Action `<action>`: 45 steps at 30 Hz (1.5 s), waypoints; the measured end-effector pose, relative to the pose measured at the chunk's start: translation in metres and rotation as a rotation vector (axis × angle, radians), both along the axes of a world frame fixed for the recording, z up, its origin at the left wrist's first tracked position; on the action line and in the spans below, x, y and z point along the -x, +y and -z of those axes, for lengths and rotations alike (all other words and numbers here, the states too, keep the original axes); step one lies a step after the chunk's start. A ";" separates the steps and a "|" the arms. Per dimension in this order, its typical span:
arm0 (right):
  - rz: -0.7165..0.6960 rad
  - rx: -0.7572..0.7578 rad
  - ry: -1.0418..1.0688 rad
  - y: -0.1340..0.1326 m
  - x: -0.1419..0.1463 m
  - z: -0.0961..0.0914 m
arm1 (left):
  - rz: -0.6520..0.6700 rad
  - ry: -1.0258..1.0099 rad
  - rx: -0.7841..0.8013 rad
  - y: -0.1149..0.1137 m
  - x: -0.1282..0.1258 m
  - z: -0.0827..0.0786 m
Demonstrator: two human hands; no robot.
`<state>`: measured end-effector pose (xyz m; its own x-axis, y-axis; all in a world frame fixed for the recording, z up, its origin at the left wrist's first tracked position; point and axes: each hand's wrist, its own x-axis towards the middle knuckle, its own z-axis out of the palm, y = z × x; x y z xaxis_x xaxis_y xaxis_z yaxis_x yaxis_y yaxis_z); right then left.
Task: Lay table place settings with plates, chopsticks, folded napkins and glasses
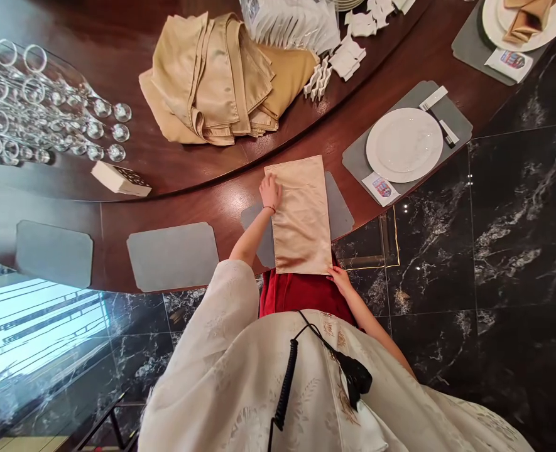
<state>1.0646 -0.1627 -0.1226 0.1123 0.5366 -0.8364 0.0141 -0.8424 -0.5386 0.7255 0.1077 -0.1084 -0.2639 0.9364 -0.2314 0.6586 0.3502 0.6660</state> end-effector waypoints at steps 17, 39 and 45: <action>0.074 -0.153 0.082 0.035 -0.003 -0.032 | 0.449 -0.471 0.304 -0.246 -0.067 -0.026; -0.631 -0.907 -0.491 0.104 -0.027 -0.015 | -0.376 -0.659 0.138 -0.230 -0.046 0.002; -0.551 -0.747 -0.504 0.101 -0.020 0.008 | -0.420 -0.681 0.160 -0.238 -0.043 0.015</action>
